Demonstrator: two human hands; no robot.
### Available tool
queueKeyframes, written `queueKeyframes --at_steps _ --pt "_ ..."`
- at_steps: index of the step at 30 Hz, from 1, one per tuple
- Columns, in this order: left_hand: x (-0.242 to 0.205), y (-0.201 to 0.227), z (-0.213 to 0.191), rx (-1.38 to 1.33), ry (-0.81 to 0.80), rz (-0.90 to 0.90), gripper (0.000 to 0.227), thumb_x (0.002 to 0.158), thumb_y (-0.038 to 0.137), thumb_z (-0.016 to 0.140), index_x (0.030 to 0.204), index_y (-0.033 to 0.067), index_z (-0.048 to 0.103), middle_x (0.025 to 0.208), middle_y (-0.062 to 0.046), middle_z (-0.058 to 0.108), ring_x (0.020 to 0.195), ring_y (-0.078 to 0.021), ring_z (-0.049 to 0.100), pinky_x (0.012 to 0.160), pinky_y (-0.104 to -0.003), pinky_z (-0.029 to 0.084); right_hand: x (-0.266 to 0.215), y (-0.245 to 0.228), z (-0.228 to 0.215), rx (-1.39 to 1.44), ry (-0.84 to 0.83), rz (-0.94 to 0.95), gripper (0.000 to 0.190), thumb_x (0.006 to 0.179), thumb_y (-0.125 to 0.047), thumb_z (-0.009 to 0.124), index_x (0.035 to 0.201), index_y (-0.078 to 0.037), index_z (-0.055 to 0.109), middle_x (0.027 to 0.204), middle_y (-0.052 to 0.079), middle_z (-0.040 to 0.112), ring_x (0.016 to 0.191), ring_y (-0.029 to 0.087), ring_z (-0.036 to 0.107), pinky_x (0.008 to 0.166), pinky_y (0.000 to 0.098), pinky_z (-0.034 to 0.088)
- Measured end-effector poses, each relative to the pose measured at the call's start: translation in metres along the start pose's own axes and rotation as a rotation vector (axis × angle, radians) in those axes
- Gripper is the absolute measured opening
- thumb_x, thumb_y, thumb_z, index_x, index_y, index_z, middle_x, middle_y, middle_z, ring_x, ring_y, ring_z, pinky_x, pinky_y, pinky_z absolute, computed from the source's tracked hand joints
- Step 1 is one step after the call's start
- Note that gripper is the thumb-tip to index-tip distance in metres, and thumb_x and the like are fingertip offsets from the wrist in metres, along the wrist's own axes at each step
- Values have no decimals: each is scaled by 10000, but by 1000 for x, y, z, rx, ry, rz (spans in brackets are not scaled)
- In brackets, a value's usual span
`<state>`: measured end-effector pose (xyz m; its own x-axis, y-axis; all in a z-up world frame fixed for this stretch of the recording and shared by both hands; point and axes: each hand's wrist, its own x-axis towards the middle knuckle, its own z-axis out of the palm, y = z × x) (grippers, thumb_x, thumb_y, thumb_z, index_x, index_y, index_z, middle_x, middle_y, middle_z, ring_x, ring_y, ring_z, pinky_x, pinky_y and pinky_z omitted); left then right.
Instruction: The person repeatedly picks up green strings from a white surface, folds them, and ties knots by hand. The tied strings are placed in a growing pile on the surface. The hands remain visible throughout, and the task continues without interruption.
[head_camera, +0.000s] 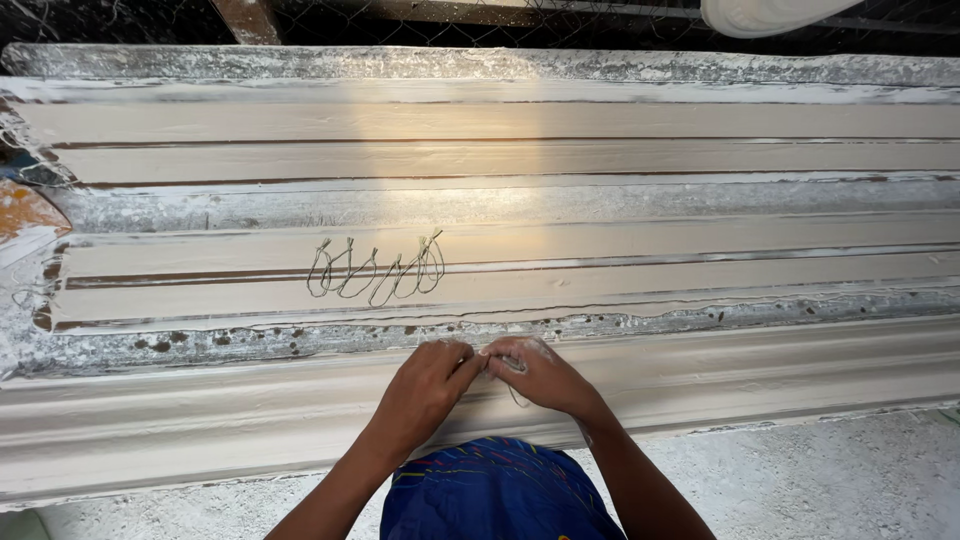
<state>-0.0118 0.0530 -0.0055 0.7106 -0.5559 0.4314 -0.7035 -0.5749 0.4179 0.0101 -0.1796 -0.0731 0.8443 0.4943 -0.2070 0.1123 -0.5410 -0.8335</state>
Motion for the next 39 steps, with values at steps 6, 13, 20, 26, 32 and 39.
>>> queueKeyframes --at_steps 6,13,20,26,32,39 --pt "-13 1 15 21 190 -160 264 802 -22 626 1060 20 662 1038 -132 633 940 -304 617 833 -411 510 -20 -6 -14 537 -34 309 403 1036 -245 564 1372 -38 647 1151 158 753 798 277 530 755 461 454" --pt "6 23 56 -714 474 -770 177 1053 139 550 1062 -6 652 892 -122 653 782 -203 615 715 -321 517 -5 -22 8 657 228 -140 413 1058 -234 543 1373 33 570 1480 152 559 1324 193 570 1124 380 462" --pt "1 32 58 -707 408 -749 157 1008 130 607 1046 3 690 900 -95 681 779 -176 668 717 -314 549 10 -32 42 719 451 -35 399 1055 -306 564 1211 28 716 1139 126 757 1065 157 678 991 326 524" --pt "-9 27 30 -482 302 -559 113 947 38 670 1049 -8 689 908 -138 646 799 -284 658 705 -390 522 11 -32 43 623 472 20 361 1031 -294 633 1169 22 743 1020 104 756 968 136 673 941 300 531" --pt "-9 19 -21 -3 268 -97 168 858 48 696 1015 -1 661 1010 -138 636 950 -300 638 833 -430 525 15 -44 31 462 340 92 303 979 -252 661 1131 -5 750 950 63 767 903 106 688 853 268 548" --pt "-12 -4 -63 173 146 402 92 916 146 654 994 96 656 1251 -99 670 1152 -236 672 992 -421 530 14 -68 -2 149 -148 210 237 860 -129 685 1059 -29 766 941 58 792 874 129 714 827 303 555"
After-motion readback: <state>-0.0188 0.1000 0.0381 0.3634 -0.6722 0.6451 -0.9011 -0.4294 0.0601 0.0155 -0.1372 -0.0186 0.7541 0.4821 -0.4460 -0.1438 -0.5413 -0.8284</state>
